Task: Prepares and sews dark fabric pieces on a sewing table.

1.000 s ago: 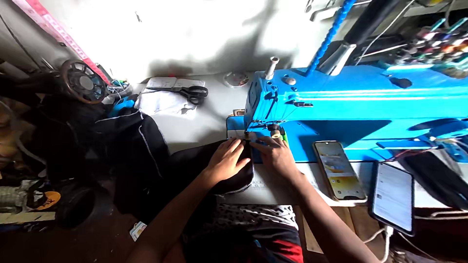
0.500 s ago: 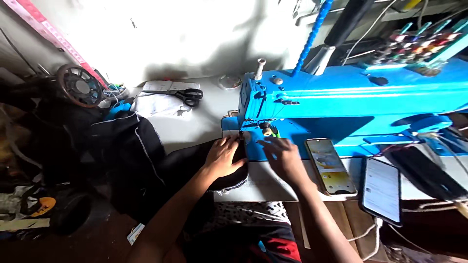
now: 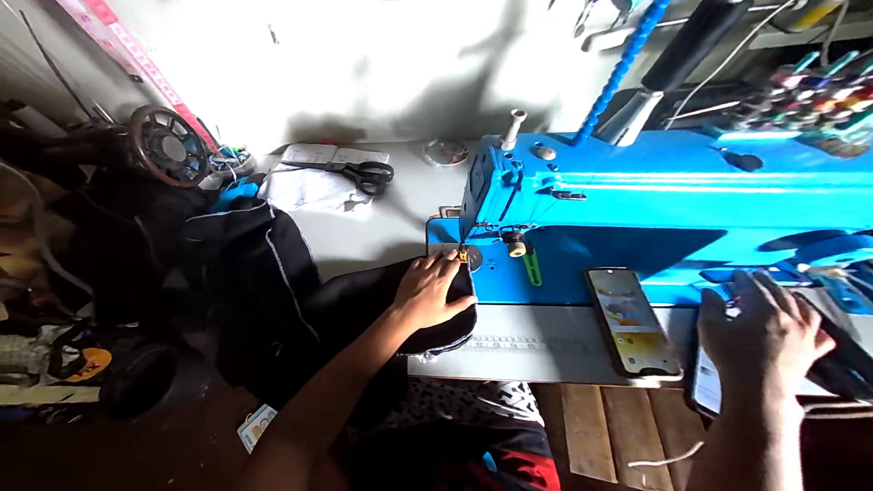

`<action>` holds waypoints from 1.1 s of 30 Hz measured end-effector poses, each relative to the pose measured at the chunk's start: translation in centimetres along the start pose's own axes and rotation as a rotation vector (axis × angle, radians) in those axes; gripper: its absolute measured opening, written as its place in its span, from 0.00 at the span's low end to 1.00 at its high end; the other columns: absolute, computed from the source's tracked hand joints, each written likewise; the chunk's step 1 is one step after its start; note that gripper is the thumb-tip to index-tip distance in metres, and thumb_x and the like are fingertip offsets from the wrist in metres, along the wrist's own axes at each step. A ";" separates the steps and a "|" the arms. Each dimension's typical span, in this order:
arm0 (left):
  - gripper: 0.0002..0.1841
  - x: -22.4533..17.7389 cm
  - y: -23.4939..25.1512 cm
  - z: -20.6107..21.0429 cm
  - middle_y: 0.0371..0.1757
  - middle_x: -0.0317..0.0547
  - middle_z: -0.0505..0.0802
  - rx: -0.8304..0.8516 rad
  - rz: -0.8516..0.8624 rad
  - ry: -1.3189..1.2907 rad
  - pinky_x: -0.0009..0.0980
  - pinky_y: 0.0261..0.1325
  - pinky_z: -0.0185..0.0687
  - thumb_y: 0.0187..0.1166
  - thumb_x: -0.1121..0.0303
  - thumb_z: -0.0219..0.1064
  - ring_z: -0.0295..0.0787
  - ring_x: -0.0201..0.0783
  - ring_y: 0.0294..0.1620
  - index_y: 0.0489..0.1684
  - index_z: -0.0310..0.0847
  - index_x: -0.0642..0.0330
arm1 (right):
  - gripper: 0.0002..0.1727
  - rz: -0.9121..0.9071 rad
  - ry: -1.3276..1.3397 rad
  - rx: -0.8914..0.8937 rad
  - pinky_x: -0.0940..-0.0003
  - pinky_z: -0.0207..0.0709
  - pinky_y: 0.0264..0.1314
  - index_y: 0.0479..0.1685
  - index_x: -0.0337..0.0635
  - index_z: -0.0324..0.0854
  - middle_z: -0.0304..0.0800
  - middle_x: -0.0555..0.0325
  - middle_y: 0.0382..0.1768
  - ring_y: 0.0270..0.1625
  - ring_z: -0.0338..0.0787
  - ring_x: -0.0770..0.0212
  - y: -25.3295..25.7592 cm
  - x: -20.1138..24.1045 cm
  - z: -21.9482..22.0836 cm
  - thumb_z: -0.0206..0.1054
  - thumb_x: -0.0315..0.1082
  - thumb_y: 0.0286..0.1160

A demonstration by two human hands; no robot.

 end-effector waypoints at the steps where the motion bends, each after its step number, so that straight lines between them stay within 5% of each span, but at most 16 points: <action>1: 0.43 0.0 0.0 0.1 0.92 0.45 0.67 -0.005 0.000 0.000 0.50 0.90 0.52 0.81 0.32 0.53 0.57 0.45 0.93 0.87 0.67 0.56 | 0.26 0.007 -0.007 -0.007 0.23 0.46 0.84 0.80 0.37 0.75 0.72 0.38 0.83 0.89 0.61 0.31 -0.1 0.1 0.0 0.56 0.40 0.89; 4: 0.44 0.1 0.0 0.0 0.92 0.45 0.66 -0.005 0.010 -0.007 0.50 0.90 0.51 0.80 0.31 0.55 0.56 0.45 0.94 0.87 0.67 0.57 | 0.24 0.015 -0.072 -0.013 0.25 0.48 0.84 0.78 0.41 0.78 0.76 0.42 0.82 0.88 0.66 0.34 -0.5 0.2 0.1 0.48 0.31 0.88; 10: 0.44 0.0 -0.1 0.0 0.92 0.45 0.67 -0.016 0.022 -0.012 0.50 0.90 0.52 0.78 0.31 0.57 0.55 0.44 0.94 0.86 0.69 0.57 | 0.19 -0.166 -0.103 -0.035 0.08 0.35 0.77 0.68 0.40 0.86 0.83 0.27 0.68 0.78 0.71 0.19 1.1 -4.4 2.4 0.56 0.34 0.87; 14: 0.44 0.4 0.1 -0.1 0.92 0.44 0.67 -0.017 0.025 -0.022 0.50 0.91 0.52 0.78 0.30 0.57 0.55 0.44 0.94 0.85 0.69 0.56 | 0.21 -0.015 -0.099 0.005 0.16 0.32 0.84 0.73 0.41 0.82 0.76 0.32 0.79 0.88 0.59 0.24 1.5 -1.4 -0.1 0.53 0.38 0.90; 16: 0.45 0.5 0.4 -0.1 0.92 0.45 0.68 -0.038 0.042 -0.021 0.50 0.90 0.53 0.77 0.30 0.57 0.56 0.45 0.93 0.85 0.70 0.57 | 0.20 -0.206 -0.008 0.002 0.17 0.45 0.82 0.68 0.39 0.86 0.83 0.33 0.72 0.81 0.69 0.21 -0.3 2.7 -0.2 0.55 0.36 0.89; 19: 0.45 0.7 0.5 0.0 0.89 0.47 0.71 -0.089 0.066 -0.003 0.51 0.89 0.56 0.75 0.29 0.60 0.60 0.47 0.92 0.82 0.72 0.58 | 0.16 -0.535 0.227 0.231 0.31 0.72 0.72 0.56 0.35 0.91 0.92 0.35 0.58 0.66 0.86 0.30 -6.1 12.2 2.5 0.57 0.28 0.84; 22: 0.47 0.7 0.7 -0.1 0.90 0.47 0.71 -0.105 0.076 0.010 0.51 0.89 0.57 0.73 0.28 0.60 0.60 0.47 0.92 0.84 0.71 0.59 | 0.18 -0.822 0.404 0.438 0.34 0.75 0.69 0.55 0.49 0.94 0.94 0.49 0.58 0.65 0.88 0.39 -12.1 17.6 7.1 0.60 0.27 0.77; 26: 0.47 0.6 0.5 -0.3 0.91 0.50 0.68 -0.071 0.060 0.011 0.51 0.89 0.56 0.75 0.30 0.62 0.58 0.48 0.92 0.85 0.68 0.59 | 0.22 -0.941 0.471 0.352 0.38 0.74 0.64 0.59 0.60 0.94 0.94 0.52 0.54 0.60 0.88 0.42 -15.3 20.0 8.6 0.59 0.29 0.72; 33: 0.42 -0.6 -0.8 -1.1 0.83 0.60 0.76 -0.094 0.024 0.108 0.57 0.86 0.58 0.80 0.36 0.60 0.68 0.59 0.85 0.86 0.69 0.60 | 0.18 -0.962 0.361 0.228 0.34 0.73 0.68 0.57 0.58 0.93 0.91 0.51 0.63 0.65 0.87 0.39 -16.7 21.0 9.2 0.61 0.33 0.77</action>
Point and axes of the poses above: each hand's wrist, its own y-axis towards the middle knuckle, its own z-axis out of the palm, x = y × z, the point moved 10 cm from there along y, towards the middle knuckle
